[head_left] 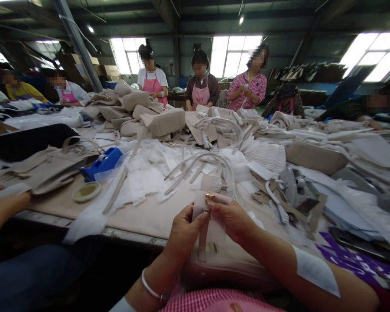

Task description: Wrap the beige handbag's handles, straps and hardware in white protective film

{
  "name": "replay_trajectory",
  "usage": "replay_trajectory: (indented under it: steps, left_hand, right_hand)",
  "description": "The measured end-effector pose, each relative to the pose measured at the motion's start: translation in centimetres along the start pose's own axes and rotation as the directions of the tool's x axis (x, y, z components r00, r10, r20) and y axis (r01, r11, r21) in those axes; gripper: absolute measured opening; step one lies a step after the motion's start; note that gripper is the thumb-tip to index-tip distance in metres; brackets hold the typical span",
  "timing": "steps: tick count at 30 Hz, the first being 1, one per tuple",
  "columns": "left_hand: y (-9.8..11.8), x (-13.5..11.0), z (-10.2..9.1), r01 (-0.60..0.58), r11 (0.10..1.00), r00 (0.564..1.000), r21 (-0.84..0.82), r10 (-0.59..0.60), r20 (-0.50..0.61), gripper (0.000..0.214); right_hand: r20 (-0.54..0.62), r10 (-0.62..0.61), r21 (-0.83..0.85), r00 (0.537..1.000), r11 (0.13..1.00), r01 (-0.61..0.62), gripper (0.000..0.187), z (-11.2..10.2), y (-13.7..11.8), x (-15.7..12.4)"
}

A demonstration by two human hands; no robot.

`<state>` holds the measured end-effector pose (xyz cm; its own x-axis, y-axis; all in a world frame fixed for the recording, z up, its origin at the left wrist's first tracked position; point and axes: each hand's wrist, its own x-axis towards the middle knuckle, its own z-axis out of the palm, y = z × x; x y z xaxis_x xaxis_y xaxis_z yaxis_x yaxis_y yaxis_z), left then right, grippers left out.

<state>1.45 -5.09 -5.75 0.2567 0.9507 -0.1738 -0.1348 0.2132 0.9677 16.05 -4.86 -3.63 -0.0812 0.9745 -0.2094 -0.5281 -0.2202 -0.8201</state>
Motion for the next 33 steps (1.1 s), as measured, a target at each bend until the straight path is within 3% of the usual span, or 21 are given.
replay_trajectory:
  steps: [3,6,9,11,12,13,15,17,18,20,21,24,27,29,33]
  left_hand:
    - [-0.1,-0.1,0.0,-0.033,0.993,0.999,0.114,0.037,-0.039,0.029]
    - [-0.3,-0.2,0.1,-0.146,0.941,0.978,0.305,0.184,-0.1,0.024]
    - [-0.8,-0.5,0.0,-0.36,0.776,0.869,0.517,0.481,-0.117,0.016]
    - [-1.0,-0.8,-0.3,-0.505,0.654,0.78,0.563,0.625,-0.026,0.022]
    - [-1.0,-0.9,-0.4,-0.562,0.626,0.758,0.541,0.651,0.034,0.029]
    - [-0.9,-0.9,-0.7,-0.592,0.639,0.761,0.492,0.643,0.08,0.034]
    - [-0.6,-0.8,-1.1,-0.529,0.785,0.845,0.322,0.523,0.112,0.038]
    - [-0.3,-0.4,-1.4,-0.3,0.948,0.951,0.109,0.287,0.119,0.041]
    - [-0.1,-0.1,-1.5,-0.168,0.986,0.978,0.02,0.164,0.13,0.043]
    - [0.1,0.3,-1.5,-0.007,0.998,0.99,-0.055,0.015,0.143,0.049]
    - [0.2,0.4,-1.5,0.004,0.999,0.989,-0.042,0.002,0.145,0.05]
    - [0.3,0.0,-0.9,-0.132,0.987,0.977,0.087,0.115,0.179,0.054]
    - [-0.1,-0.8,-0.2,-0.209,0.963,0.963,0.169,0.173,0.207,0.066]
    - [-0.6,-1.1,0.2,-0.191,0.961,0.974,0.201,0.159,0.163,0.072]
    - [-1.2,-1.0,0.3,-0.08,0.984,0.991,0.158,0.062,0.118,0.071]
  right_hand:
    - [0.039,0.015,-0.106,0.999,0.994,-0.011,0.036,-0.6,-0.2,0.3]
    - [0.017,0.007,-0.349,1.0,0.937,0.0,0.035,-1.1,-0.6,0.4]
    - [0.01,0.021,-0.492,1.0,0.871,-0.013,0.036,-1.1,-0.9,0.2]
    - [0.023,0.022,-0.469,0.999,0.883,-0.008,0.035,-1.0,-0.9,0.0]
    - [0.035,0.023,-0.433,0.999,0.902,-0.005,0.034,-1.0,-0.8,-0.1]
    - [0.053,0.029,-0.388,0.998,0.922,-0.006,0.034,-1.0,-0.6,-0.3]
    - [0.114,0.06,-0.298,0.992,0.954,-0.023,0.032,-1.0,-0.3,-0.5]
    - [0.154,0.092,-0.268,0.984,0.962,-0.048,0.032,-0.9,-0.1,-0.6]
    - [0.156,0.098,-0.278,0.983,0.959,-0.052,0.032,-0.9,0.0,-0.7]
    - [0.116,0.093,-0.322,0.989,0.945,-0.051,0.033,-0.8,0.1,-0.8]
    - [0.076,0.089,-0.348,0.993,0.936,-0.057,0.034,-0.9,0.2,-0.8]
    - [-0.041,0.071,-0.411,0.997,0.908,-0.082,0.041,-1.4,0.5,-0.4]
    - [-0.117,-0.039,-0.548,0.992,0.836,-0.032,0.045,-2.8,1.3,0.6]
    - [-0.088,-0.173,-0.682,0.981,0.729,0.067,0.043,-4.1,2.1,1.3]
    - [0.127,-0.356,-0.822,0.926,0.484,0.299,0.042,-6.7,3.1,1.9]
